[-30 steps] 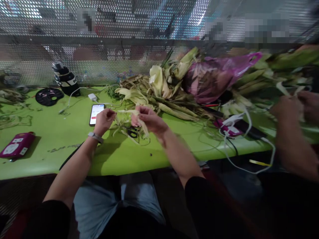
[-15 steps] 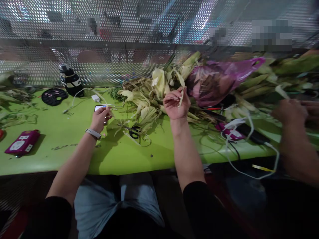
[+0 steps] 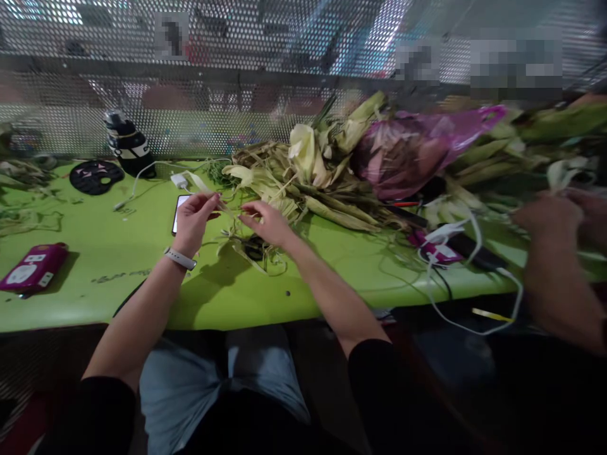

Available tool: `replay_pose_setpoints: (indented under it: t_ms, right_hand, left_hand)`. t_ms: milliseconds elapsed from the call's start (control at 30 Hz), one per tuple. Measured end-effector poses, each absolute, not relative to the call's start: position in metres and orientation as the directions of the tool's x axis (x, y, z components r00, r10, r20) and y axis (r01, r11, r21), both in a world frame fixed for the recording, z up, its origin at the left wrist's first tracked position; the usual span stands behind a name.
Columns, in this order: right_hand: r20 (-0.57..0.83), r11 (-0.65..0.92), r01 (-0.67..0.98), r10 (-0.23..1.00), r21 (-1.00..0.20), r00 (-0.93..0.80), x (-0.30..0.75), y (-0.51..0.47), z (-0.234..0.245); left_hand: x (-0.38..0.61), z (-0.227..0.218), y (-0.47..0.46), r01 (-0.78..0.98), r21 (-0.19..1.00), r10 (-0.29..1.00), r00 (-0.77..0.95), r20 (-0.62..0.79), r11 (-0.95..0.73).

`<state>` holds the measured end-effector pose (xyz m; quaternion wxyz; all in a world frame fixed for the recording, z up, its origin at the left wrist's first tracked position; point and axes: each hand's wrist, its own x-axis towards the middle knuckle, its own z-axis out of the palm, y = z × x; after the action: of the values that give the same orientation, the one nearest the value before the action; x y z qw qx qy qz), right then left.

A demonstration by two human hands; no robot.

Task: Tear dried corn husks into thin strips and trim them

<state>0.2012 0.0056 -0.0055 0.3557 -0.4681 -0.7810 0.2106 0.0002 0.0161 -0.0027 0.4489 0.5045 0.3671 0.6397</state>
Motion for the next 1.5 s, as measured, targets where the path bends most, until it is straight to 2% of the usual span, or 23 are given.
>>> replay_pose_setpoints:
  t_ms: [67, 133, 200, 300, 400, 633, 800, 867, 900, 967, 1033, 1100, 1167, 1233, 1333, 1500]
  right_hand:
    - [0.284, 0.484, 0.672, 0.874, -0.56, -0.394, 0.199, 0.001, -0.003]
    - [0.097, 0.424, 0.777, 0.897, -0.465, -0.431, 0.204, -0.002, -0.001]
    - [-0.102, 0.384, 0.862, 0.894, -0.329, -0.437, 0.208, -0.004, 0.002]
    - [-0.224, 0.373, 0.916, 0.889, -0.149, -0.399, 0.207, -0.007, 0.004]
    - [-0.228, 0.354, 0.933, 0.906, -0.056, -0.358, 0.198, -0.01, 0.004]
    - [-0.184, 0.32, 0.947, 0.933, 0.036, -0.309, 0.204, -0.012, 0.004]
    - [-0.053, 0.192, 0.979, 0.981, 0.07, -0.188, 0.233, -0.016, 0.015]
    - [-0.018, 0.147, 0.989, 0.989, -0.006, -0.147, 0.253, -0.017, 0.02]
    - [-0.031, 0.133, 0.987, 0.99, -0.087, -0.136, 0.265, -0.017, 0.023]
    - [-0.082, 0.153, 0.931, 0.978, -0.332, -0.19, 0.287, -0.015, 0.026]
    - [-0.015, 0.136, 0.81, 0.984, -0.57, -0.175, 0.304, -0.01, 0.026]
    - [0.108, 0.145, 0.657, 0.989, -0.739, -0.097, 0.31, -0.004, 0.025]
    - [0.15, 0.158, 0.45, 0.987, -0.879, -0.055, 0.304, 0.002, 0.023]
    - [0.119, 0.148, 0.297, 0.987, -0.943, -0.111, 0.291, 0.004, 0.021]
    - [0.028, 0.087, 0.198, 0.958, -0.976, -0.284, 0.27, 0.004, 0.019]
    - [-0.034, 0.115, 0.209, 0.801, -0.971, -0.598, 0.249, 0.0, 0.016]
  left_hand:
    - [-0.007, 0.005, 0.019, -0.219, 0.895, 0.918, -0.176, 0.356, -0.389]
    - [-0.02, 0.014, 0.025, -0.273, 0.84, 0.866, -0.328, 0.378, -0.469]
    - [-0.034, 0.023, 0.031, -0.359, 0.769, 0.813, -0.475, 0.336, -0.528]
    - [-0.046, 0.027, 0.036, -0.457, 0.75, 0.841, -0.483, 0.242, -0.478]
    - [-0.042, 0.02, 0.036, -0.483, 0.781, 0.891, -0.407, 0.201, -0.397]
    - [-0.029, 0.009, 0.03, -0.298, 0.896, 0.928, -0.279, 0.248, -0.33]
    - [-0.028, 0.008, 0.027, -0.28, 0.901, 0.938, -0.204, 0.281, -0.331]
    - [-0.026, 0.007, 0.026, -0.286, 0.903, 0.944, -0.165, 0.284, -0.322]
    - [-0.025, 0.007, 0.025, -0.285, 0.907, 0.95, -0.142, 0.279, -0.31]
    - [-0.023, 0.008, 0.022, -0.27, 0.919, 0.957, -0.092, 0.273, -0.288]
    - [-0.021, 0.008, 0.019, -0.242, 0.927, 0.958, -0.034, 0.286, -0.285]
    - [-0.019, 0.007, 0.017, -0.209, 0.932, 0.95, 0.029, 0.31, -0.297]
    - [-0.019, 0.005, 0.016, -0.168, 0.931, 0.939, 0.066, 0.339, -0.324]
    - [-0.019, 0.003, 0.016, -0.142, 0.926, 0.929, 0.073, 0.363, -0.35]
    - [-0.019, 0.003, 0.017, -0.164, 0.922, 0.922, 0.114, 0.371, -0.351]
    - [-0.018, 0.008, 0.013, -0.212, 0.918, 0.91, 0.181, 0.373, -0.334]
